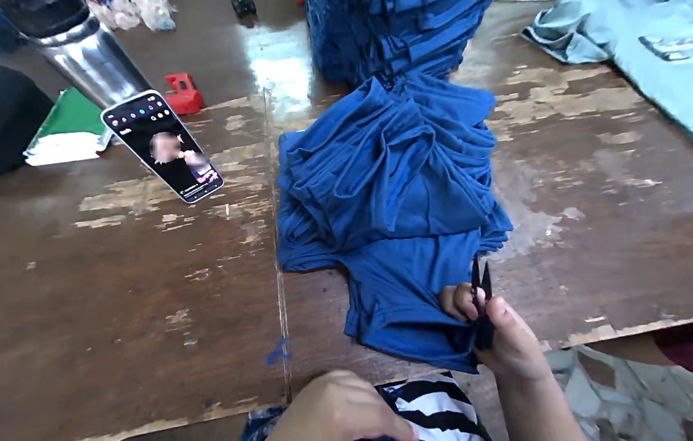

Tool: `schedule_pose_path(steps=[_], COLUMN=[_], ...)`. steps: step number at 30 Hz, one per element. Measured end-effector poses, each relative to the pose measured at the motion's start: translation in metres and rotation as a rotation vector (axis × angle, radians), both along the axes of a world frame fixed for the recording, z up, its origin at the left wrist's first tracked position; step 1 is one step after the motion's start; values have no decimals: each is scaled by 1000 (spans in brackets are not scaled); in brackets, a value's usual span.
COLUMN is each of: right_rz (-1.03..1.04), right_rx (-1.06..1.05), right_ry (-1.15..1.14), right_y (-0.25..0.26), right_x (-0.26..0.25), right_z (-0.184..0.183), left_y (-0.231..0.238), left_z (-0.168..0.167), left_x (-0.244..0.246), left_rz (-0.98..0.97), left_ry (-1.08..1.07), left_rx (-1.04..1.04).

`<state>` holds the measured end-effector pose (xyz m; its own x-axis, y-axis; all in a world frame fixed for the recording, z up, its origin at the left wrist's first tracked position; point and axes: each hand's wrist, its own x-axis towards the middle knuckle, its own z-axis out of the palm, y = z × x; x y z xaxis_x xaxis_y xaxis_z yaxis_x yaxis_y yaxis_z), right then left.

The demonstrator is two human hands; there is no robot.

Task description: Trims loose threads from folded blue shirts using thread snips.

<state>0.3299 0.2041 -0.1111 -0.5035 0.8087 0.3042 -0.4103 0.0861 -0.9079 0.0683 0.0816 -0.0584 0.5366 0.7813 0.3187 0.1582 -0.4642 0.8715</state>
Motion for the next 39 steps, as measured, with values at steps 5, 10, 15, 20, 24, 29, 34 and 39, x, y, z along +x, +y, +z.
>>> schedule_pose_path(steps=[5, 10, 15, 20, 24, 29, 34, 39], right_rz=[-2, 21, -181, -444, -440, -565, -587, -563], right_rx=[-42, -75, 231, 359, 432, 648, 607, 835], right_ry=[40, 56, -242, -547, -439, -202, -596, -611], right_y=[0, -6, -8, 18, 36, 78, 145, 139], right_x=[-2, -6, -4, 30, 42, -4, -74, -76], right_z=[1, 5, 13, 29, 83, 131, 67, 41], left_y=[25, 56, 76, 92, 97, 117, 134, 65], left_z=[-4, -10, 7, 22, 42, 66, 59, 77], left_x=[16, 40, 42, 32, 27, 29, 31, 52], left_rz=[525, 713, 664, 553, 513, 608, 793, 541], left_ry=[105, 560, 334, -211, -441, -670, -687, -531], left_rx=[150, 52, -90, -168, -164, -379, -362, 104])
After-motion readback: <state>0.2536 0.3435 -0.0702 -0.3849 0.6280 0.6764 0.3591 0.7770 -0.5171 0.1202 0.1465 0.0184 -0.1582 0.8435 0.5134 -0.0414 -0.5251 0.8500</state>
